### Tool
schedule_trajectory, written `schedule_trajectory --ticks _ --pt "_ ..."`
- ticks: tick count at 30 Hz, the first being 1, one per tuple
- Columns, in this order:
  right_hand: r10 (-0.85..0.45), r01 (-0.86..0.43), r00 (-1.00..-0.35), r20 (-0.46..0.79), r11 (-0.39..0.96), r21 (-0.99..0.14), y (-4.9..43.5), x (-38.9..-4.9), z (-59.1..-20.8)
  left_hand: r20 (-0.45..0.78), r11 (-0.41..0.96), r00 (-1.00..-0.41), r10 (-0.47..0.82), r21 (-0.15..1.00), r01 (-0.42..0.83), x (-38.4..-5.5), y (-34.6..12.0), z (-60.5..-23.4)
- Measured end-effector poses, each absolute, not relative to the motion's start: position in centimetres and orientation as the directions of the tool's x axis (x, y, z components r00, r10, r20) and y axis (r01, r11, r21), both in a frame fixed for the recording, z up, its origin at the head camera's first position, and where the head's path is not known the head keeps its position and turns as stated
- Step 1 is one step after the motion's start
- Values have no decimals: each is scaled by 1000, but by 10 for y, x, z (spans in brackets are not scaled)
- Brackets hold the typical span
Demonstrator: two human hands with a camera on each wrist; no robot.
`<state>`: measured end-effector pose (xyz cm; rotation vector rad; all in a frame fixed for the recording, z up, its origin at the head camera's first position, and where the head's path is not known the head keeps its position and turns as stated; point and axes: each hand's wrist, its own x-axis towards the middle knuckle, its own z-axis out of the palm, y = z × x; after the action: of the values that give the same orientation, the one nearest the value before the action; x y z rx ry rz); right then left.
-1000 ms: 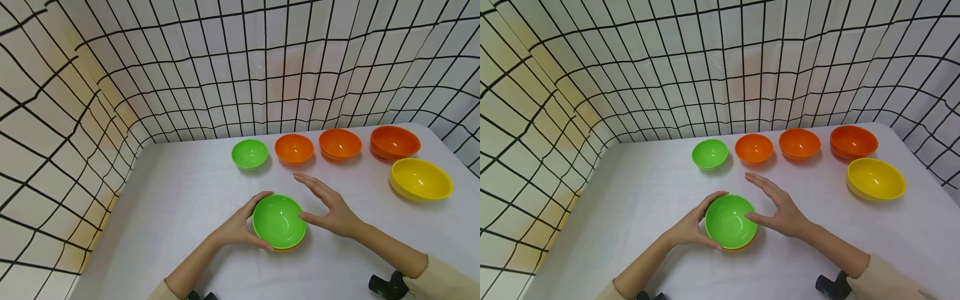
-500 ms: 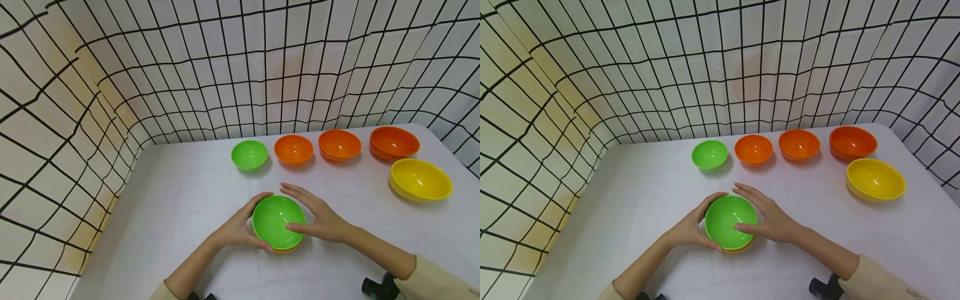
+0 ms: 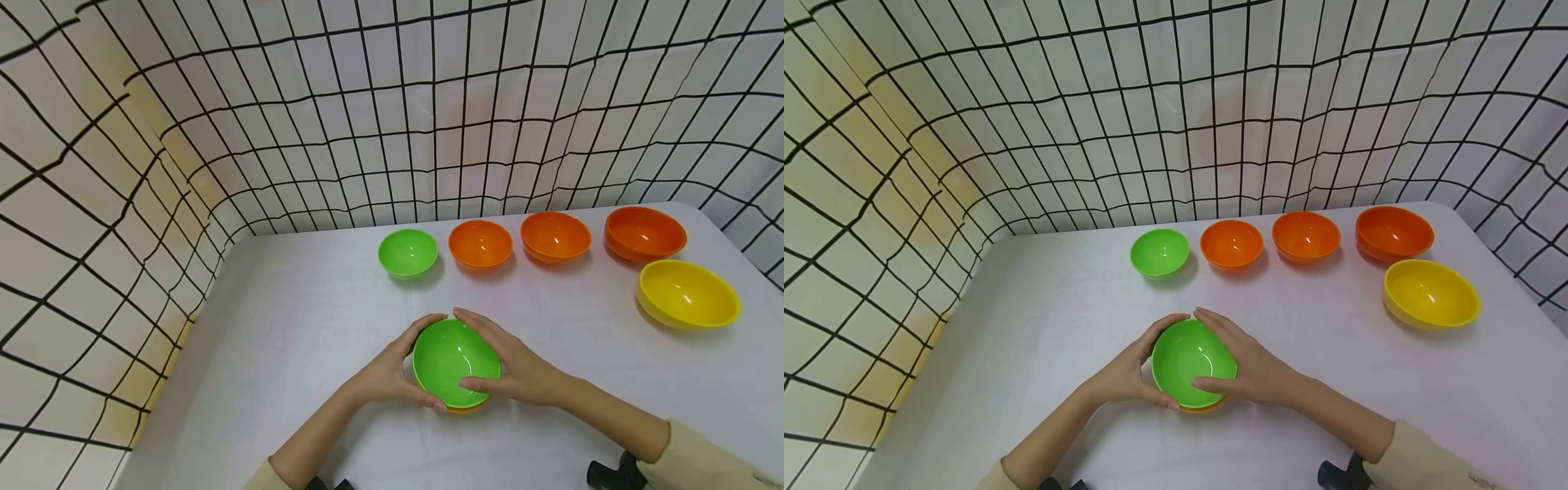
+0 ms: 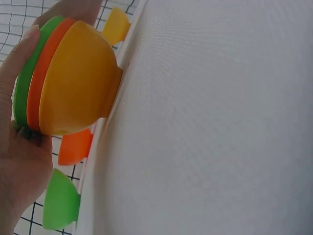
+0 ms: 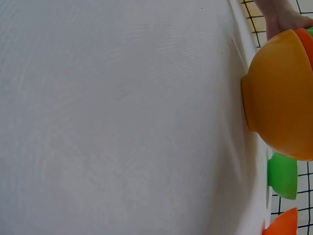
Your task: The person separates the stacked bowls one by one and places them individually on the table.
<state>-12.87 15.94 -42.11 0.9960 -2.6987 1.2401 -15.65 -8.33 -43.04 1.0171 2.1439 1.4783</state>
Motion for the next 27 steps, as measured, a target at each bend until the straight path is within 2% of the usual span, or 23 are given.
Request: schedule_trajectory --ticks 6,12,19,27 --pt "-559 -555 -790 250 479 -680 160 -127 -425 118 197 -682 722 910 365 -156 -83 -429" --pt "-595 -594 -754 278 437 -675 159 -129 -427 130 187 -682 720 910 371 -156 -83 -430" --pt "-588 -618 -744 318 425 -661 158 -130 -433 122 189 -679 724 912 364 -156 -83 -429" --pt "-585 -630 -739 333 426 -649 157 -130 -433 62 225 -698 713 923 312 -146 -82 -404"
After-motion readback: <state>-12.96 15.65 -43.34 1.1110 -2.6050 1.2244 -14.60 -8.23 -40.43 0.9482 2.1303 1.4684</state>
